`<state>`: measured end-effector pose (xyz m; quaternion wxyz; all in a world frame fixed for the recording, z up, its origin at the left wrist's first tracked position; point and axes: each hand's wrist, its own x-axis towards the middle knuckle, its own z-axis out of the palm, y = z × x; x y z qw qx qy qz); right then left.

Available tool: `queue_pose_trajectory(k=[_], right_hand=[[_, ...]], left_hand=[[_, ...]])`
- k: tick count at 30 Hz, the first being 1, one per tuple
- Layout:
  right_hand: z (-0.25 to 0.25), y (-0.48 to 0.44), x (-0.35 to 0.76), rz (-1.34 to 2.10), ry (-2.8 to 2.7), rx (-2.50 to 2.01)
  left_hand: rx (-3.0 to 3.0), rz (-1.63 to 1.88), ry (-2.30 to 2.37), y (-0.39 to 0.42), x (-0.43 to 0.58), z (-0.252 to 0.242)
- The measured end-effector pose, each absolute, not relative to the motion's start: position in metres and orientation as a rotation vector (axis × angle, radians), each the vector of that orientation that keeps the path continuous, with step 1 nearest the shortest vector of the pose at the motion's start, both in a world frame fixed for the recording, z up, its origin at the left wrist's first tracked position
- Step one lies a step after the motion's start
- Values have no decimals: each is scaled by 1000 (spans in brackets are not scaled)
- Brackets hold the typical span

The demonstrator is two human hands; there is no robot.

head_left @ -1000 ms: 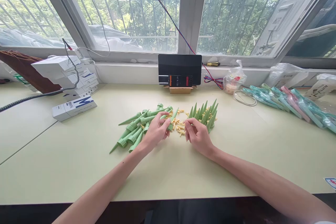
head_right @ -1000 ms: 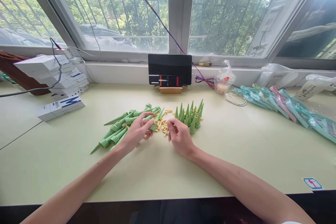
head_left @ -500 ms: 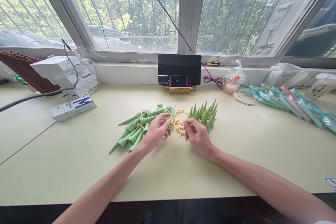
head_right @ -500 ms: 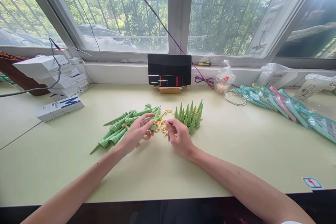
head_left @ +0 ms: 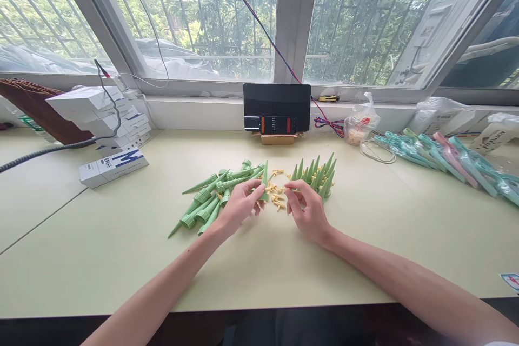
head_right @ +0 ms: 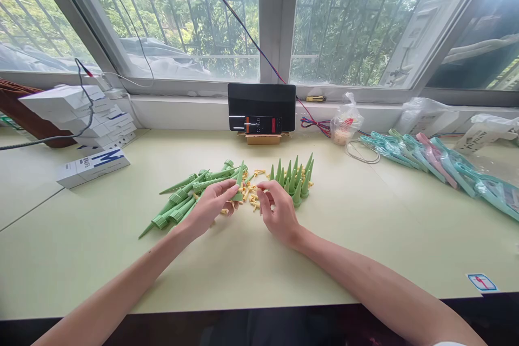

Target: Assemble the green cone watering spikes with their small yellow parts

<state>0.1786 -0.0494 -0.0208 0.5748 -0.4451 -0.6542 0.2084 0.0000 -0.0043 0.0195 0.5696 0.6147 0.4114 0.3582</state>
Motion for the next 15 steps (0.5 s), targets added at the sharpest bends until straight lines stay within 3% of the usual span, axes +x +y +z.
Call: queue_pose_trajectory(k=[15], right_hand=[[-22, -47, 181, 468, -1631, -1080]], left_hand=[[1520, 867, 1038, -8, 1, 21]])
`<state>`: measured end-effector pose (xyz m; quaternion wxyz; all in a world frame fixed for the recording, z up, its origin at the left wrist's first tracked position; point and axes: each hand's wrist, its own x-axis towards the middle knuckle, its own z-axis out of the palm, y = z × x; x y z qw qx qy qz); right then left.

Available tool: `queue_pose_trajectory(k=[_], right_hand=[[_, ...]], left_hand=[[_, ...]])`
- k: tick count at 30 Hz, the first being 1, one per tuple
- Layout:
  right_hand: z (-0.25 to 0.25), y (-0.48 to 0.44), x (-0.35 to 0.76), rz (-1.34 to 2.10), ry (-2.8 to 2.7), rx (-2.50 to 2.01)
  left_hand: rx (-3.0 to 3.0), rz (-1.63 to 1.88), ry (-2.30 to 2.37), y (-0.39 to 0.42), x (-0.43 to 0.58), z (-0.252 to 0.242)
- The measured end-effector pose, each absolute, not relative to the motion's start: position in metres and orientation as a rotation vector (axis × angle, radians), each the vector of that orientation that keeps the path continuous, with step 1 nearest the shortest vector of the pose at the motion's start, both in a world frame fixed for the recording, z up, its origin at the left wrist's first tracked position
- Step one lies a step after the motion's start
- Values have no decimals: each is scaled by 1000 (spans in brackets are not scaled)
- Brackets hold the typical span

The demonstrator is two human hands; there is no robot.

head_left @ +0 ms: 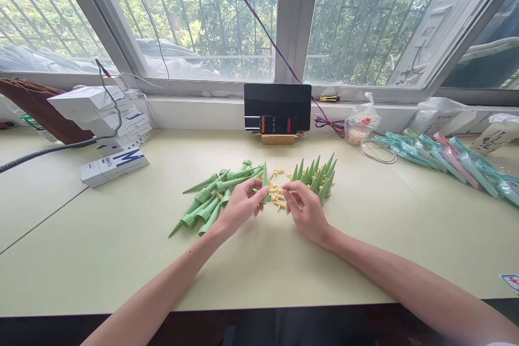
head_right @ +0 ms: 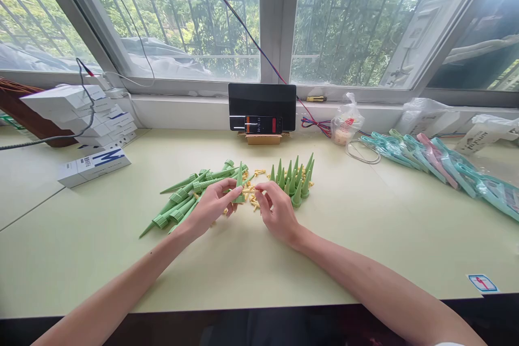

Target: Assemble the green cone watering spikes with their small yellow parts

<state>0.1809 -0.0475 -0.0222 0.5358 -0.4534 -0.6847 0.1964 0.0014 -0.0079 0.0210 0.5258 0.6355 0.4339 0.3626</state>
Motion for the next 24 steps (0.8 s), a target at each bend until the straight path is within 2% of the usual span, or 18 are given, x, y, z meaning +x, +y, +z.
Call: queue_pose_trajectory(k=[24], right_hand=[[-23, -46, 181, 590, -1668, -1051]], left_hand=[[1385, 819, 937, -9, -1, 23]])
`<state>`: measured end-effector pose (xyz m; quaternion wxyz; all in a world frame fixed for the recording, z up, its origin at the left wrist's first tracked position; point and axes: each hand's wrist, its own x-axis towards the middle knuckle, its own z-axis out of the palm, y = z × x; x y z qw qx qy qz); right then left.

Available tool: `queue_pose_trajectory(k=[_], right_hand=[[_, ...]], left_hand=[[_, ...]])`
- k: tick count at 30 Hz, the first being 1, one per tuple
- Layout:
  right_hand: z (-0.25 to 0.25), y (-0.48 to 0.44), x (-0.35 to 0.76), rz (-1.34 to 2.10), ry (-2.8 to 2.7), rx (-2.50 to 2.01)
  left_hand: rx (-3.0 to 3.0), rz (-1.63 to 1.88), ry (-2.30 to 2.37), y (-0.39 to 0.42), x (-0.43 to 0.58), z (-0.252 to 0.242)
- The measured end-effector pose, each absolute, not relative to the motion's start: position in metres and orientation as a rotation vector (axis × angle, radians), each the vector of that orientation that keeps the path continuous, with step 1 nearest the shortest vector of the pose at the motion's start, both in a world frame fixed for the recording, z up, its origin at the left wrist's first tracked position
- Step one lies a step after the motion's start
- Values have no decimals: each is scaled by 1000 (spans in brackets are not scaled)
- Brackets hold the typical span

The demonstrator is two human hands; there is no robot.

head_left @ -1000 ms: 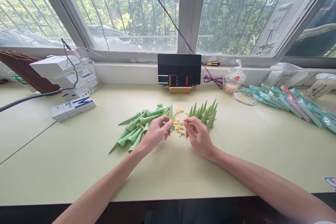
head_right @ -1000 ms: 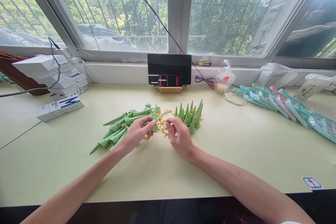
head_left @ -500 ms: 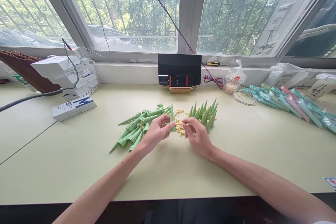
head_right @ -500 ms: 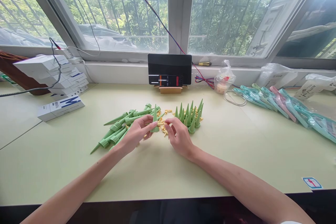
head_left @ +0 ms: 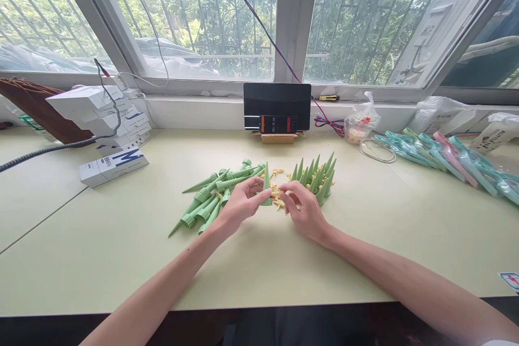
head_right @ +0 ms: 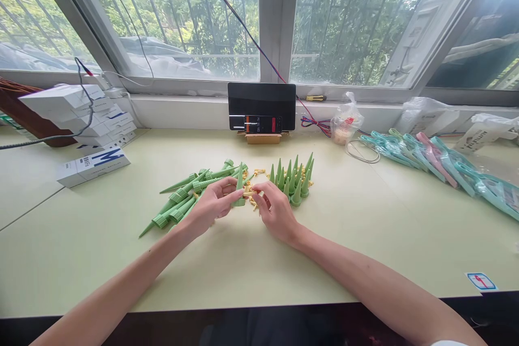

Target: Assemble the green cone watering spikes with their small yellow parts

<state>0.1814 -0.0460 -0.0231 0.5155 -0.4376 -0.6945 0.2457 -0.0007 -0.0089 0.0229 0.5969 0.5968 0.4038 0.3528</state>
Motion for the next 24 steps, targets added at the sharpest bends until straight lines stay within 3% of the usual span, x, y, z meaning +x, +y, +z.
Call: queue_pose_trajectory(k=[24], right_hand=[[-21, -45, 181, 587, -1711, -1069]], left_hand=[[1539, 835, 912, -13, 0, 27]])
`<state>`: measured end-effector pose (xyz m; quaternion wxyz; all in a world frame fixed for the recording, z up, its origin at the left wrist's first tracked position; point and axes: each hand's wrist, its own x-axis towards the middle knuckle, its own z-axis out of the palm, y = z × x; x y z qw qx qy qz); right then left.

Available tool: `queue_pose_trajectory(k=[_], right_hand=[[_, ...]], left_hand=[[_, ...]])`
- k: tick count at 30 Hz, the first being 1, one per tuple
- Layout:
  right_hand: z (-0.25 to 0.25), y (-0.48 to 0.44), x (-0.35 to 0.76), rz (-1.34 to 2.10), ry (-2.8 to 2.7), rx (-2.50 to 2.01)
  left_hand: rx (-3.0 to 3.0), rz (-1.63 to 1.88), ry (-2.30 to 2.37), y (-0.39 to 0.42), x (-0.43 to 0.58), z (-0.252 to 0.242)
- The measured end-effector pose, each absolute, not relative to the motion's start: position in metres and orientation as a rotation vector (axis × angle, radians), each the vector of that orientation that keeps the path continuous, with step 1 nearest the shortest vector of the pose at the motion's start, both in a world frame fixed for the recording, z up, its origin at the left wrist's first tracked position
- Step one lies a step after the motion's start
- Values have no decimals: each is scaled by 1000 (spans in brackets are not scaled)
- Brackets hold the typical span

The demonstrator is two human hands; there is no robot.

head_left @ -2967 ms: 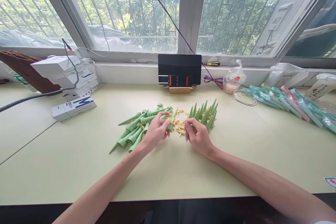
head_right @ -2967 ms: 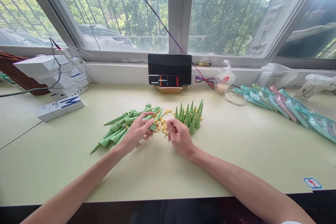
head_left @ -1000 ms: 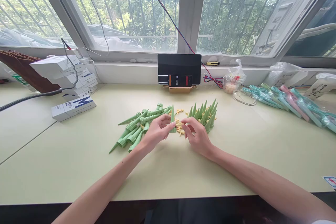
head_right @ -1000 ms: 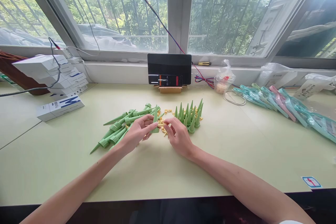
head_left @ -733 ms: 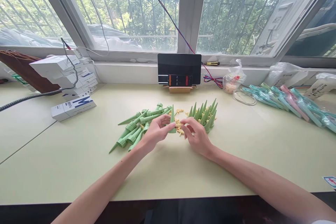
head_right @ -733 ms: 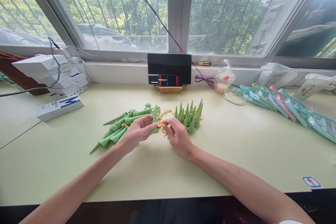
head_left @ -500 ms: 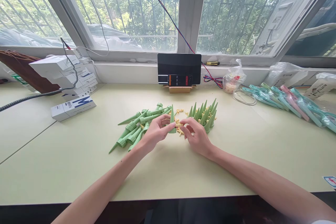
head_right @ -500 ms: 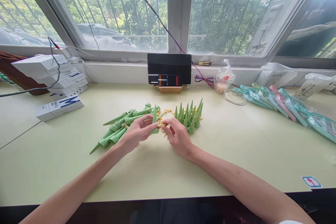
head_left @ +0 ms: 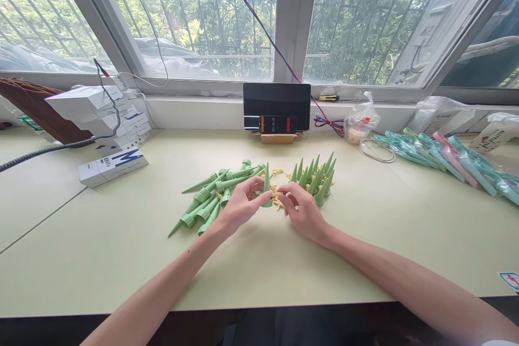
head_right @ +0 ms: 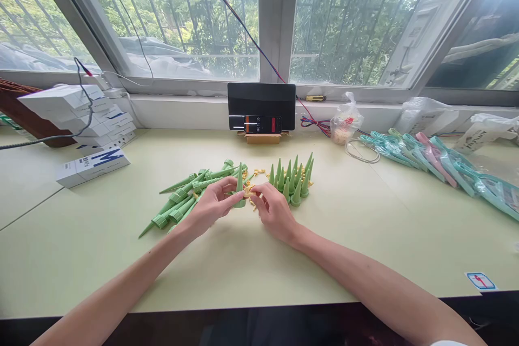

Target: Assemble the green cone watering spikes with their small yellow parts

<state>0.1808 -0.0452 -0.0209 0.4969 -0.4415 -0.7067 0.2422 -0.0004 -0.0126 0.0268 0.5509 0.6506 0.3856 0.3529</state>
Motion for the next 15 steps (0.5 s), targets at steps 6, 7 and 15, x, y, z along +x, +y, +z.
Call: queue_pose_trajectory(k=[6, 7, 15], right_hand=[[-21, -44, 180, 602, -1699, -1120], [-21, -44, 180, 609, -1699, -1128], [-19, -45, 181, 624, -1722, -1178]], left_hand=[[1605, 841, 863, -13, 1, 27], [1613, 846, 857, -13, 1, 27], [1649, 829, 858, -12, 1, 23]])
